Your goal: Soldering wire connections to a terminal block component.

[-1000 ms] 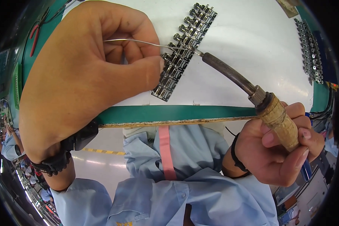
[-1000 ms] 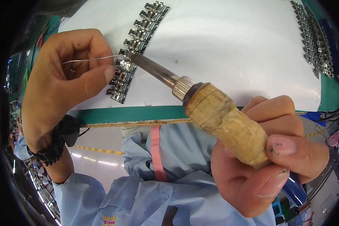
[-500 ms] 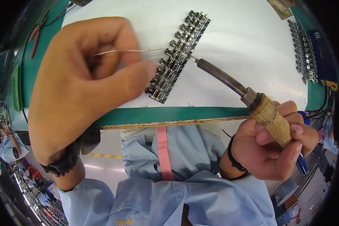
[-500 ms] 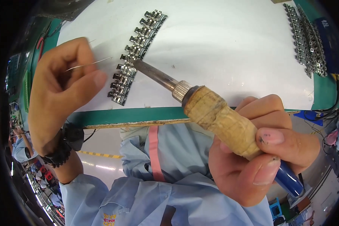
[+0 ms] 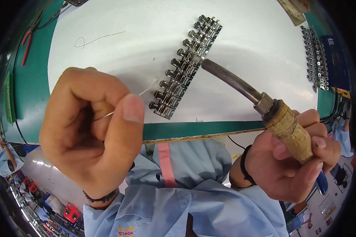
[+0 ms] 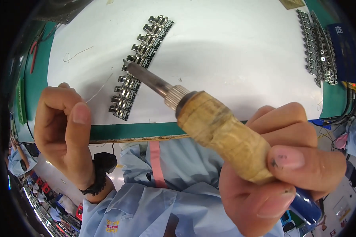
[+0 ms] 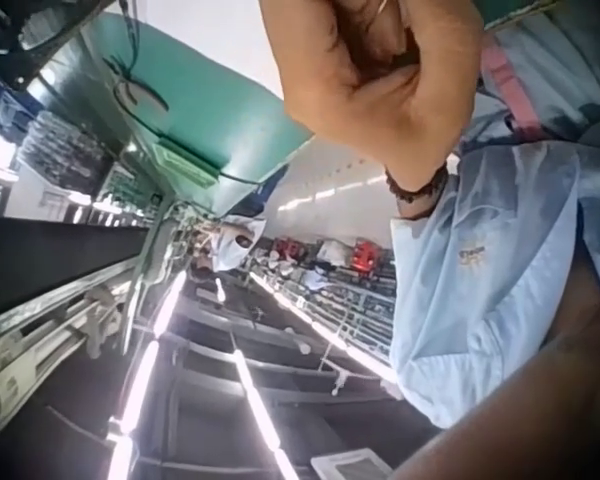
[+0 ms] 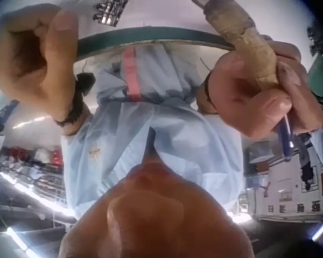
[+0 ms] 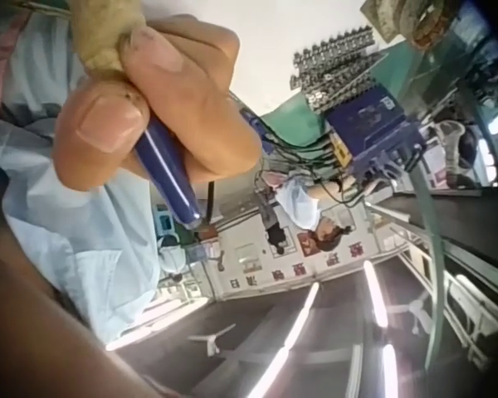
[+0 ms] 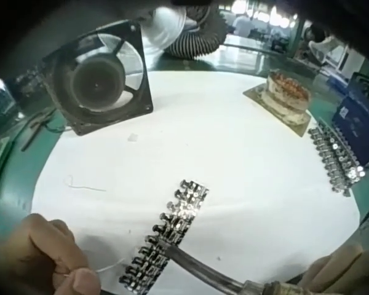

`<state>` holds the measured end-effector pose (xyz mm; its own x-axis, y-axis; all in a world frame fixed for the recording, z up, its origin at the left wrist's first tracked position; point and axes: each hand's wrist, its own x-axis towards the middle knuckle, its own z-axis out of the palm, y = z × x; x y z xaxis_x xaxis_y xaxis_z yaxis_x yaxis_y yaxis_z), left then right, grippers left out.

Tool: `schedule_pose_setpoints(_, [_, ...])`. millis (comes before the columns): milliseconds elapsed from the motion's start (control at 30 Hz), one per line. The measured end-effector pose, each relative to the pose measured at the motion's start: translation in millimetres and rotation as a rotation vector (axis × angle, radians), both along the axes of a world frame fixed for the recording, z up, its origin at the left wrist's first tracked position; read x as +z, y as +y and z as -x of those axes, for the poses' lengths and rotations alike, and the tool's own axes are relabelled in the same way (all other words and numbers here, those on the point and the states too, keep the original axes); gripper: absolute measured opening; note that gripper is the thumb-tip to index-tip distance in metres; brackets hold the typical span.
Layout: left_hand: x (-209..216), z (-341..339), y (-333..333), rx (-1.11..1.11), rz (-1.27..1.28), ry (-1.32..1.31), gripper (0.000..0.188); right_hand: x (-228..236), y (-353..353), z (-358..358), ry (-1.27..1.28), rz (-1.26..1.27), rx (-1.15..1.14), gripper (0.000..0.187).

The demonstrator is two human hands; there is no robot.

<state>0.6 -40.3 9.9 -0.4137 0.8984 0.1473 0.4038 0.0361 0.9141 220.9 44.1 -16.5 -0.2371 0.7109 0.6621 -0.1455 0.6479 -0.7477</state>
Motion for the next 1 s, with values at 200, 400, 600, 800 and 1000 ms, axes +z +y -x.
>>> schedule_pose_setpoints(200, [9, -7, -2, 0.061, 0.156, -0.062, 0.010, 8, 10, -1, -0.094, -0.031, 0.169, 0.026])
schedule_pose_setpoints(400, [5, -5, -5, -0.004, 0.070, -0.062, 0.009, 14, -10, 14, -0.138, 0.021, -0.041, 0.025])
schedule_pose_setpoints(600, [3, -3, -5, 0.002, 0.078, -0.083, 0.008, 22, -2, 15, -0.287, 0.041, -0.003, 0.025])
schedule_pose_setpoints(800, [3, -2, -5, -0.009, 0.050, -0.078, 0.008, 16, 4, 5, -0.183, -0.020, 0.087, 0.023])
schedule_pose_setpoints(1000, [5, -5, -4, 0.007, 0.077, -0.034, 0.008, 15, 5, 8, -0.187, -0.032, 0.056, 0.023])
